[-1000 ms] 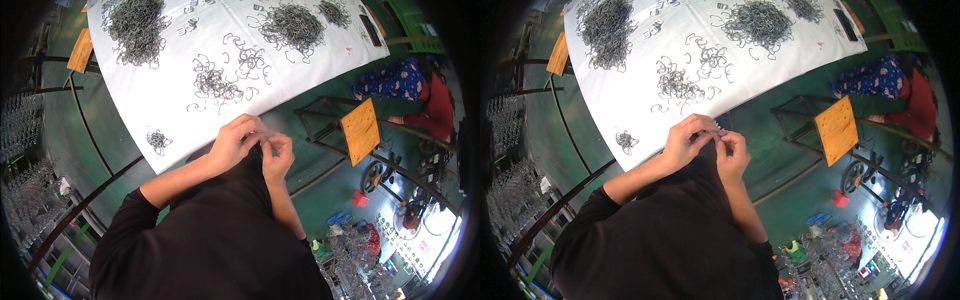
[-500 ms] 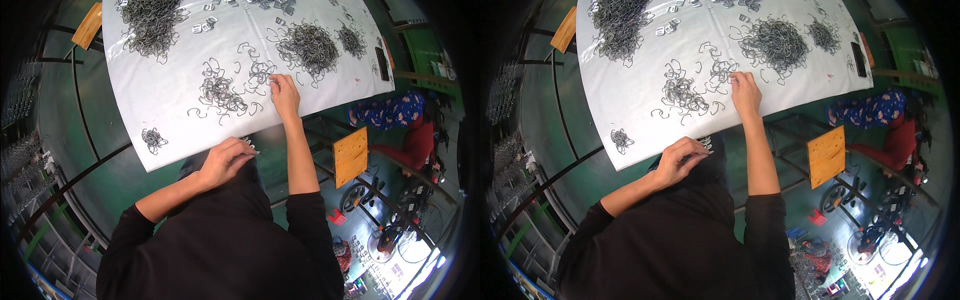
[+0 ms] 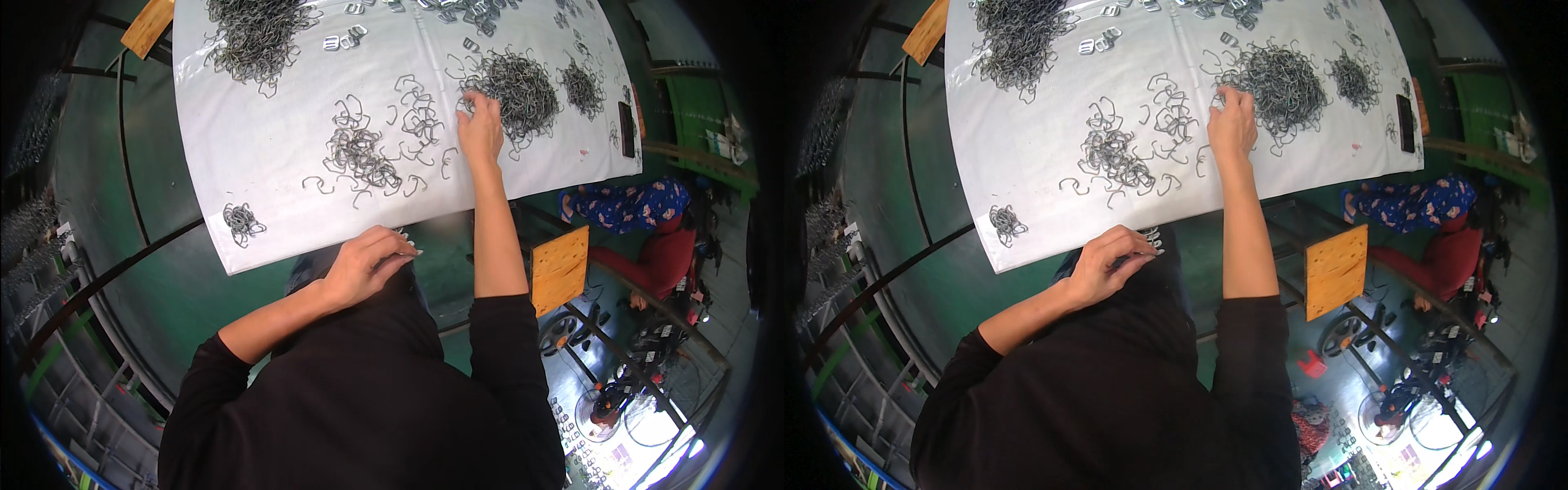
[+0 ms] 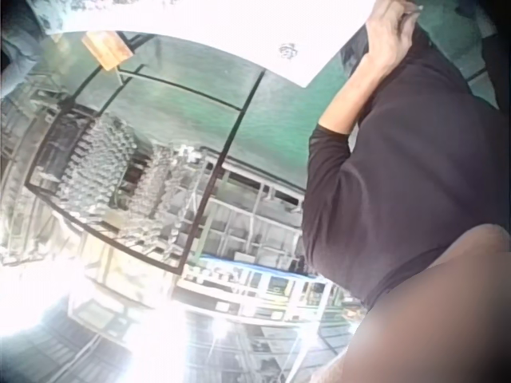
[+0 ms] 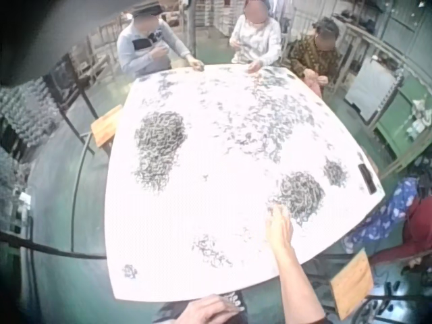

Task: The person picks small metal hooks and rectangular metal pieces from a table, links them together by hand, and hangs the assembled chains on a metal rack. The process is repeated continuously with other workers visible in the background.

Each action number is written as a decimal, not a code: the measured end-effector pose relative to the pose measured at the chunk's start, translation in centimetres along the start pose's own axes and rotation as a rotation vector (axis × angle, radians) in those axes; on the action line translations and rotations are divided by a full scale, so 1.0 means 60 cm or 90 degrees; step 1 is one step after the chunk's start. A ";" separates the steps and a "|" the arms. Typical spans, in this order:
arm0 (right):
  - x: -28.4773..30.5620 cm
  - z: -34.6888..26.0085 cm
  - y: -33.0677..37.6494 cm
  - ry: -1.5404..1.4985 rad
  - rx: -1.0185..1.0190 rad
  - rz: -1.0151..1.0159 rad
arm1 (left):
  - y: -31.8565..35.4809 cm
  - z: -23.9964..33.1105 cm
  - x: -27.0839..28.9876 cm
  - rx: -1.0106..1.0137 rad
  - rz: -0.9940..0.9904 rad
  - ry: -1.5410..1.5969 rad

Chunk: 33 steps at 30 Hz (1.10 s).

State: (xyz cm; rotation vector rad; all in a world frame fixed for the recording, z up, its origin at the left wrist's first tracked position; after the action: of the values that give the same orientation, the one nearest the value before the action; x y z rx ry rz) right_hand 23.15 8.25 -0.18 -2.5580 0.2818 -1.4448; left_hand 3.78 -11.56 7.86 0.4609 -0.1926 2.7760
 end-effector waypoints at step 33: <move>0.043 -0.032 0.116 -0.361 -0.261 -0.107 | 0.009 -0.001 -0.017 0.034 -0.020 0.042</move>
State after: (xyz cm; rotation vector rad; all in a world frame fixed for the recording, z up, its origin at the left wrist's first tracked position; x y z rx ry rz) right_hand 22.33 0.73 1.15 -3.2525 0.2993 -0.6882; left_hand 4.52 -12.38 7.43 0.3803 -0.0959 2.7672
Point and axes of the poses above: each hand's wrist, its own y-axis away from the middle knuckle, its own x-axis out of the back of the hand, z = x × y, the point moved 4 cm from there along -y, towards the middle knuckle, and after that the axes turned 4 degrees about -y, right-handed, at the moved point
